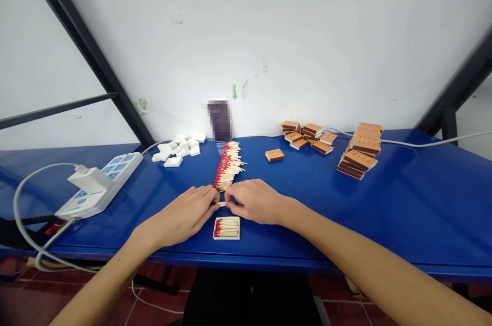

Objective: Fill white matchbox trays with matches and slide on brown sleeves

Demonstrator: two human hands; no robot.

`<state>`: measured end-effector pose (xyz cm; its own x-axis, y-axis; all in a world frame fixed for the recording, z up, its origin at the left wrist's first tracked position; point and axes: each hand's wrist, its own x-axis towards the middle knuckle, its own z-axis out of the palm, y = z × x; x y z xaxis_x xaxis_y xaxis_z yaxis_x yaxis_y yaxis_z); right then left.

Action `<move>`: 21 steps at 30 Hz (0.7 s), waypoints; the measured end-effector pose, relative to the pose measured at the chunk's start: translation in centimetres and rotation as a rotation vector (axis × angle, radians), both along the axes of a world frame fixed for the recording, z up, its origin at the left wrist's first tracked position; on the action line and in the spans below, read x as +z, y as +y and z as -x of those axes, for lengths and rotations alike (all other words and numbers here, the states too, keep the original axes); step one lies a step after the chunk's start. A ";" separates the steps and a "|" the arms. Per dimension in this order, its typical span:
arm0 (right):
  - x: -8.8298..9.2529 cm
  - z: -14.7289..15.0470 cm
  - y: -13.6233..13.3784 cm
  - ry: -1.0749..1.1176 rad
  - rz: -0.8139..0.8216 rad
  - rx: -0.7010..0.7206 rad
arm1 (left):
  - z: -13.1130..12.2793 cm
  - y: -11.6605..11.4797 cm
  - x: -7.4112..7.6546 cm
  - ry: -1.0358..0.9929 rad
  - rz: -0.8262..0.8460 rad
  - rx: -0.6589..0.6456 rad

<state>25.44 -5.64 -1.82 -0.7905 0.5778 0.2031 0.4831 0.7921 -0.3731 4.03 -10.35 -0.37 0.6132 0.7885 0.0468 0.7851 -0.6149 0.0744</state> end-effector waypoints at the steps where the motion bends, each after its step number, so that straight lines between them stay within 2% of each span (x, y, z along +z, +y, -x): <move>1: 0.4 -0.1 -0.2 0.007 0.024 -0.013 | 0.0 -0.2 0.2 -0.027 0.008 -0.004; 3: 1.2 -0.5 -0.5 0.026 0.092 -0.006 | -0.1 -0.7 0.7 -0.082 0.040 -0.032; 5: 1.8 -0.9 -0.9 0.026 0.194 0.060 | -0.2 -1.5 1.0 -0.128 0.089 -0.073; 9: 2.1 -1.2 -1.3 0.019 0.275 0.141 | -0.5 -2.3 0.7 -0.179 0.156 -0.082; 14: 1.7 -0.9 -1.5 0.005 0.245 0.175 | 0.0 -2.6 0.4 -0.293 0.220 0.018; 16: 1.6 -1.0 -1.5 0.010 0.239 0.179 | 0.9 -3.8 0.8 -0.364 0.202 0.111; 18: 1.6 -1.1 -1.5 0.028 0.232 0.164 | 1.9 -6.0 0.9 -0.434 0.185 0.193; 19: 1.6 -1.1 -1.4 0.038 0.229 0.154 | 2.2 -7.3 0.8 -0.467 0.231 0.157; 21: 1.6 -1.2 -1.4 0.047 0.213 0.140 | 2.3 -9.9 -0.5 -0.490 0.447 -0.037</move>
<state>26.65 -7.00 -0.19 -0.8585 0.4968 0.1273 0.3522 0.7515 -0.5578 1.72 -20.23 -0.88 0.6310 0.7757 -0.0001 0.5748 -0.4674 0.6717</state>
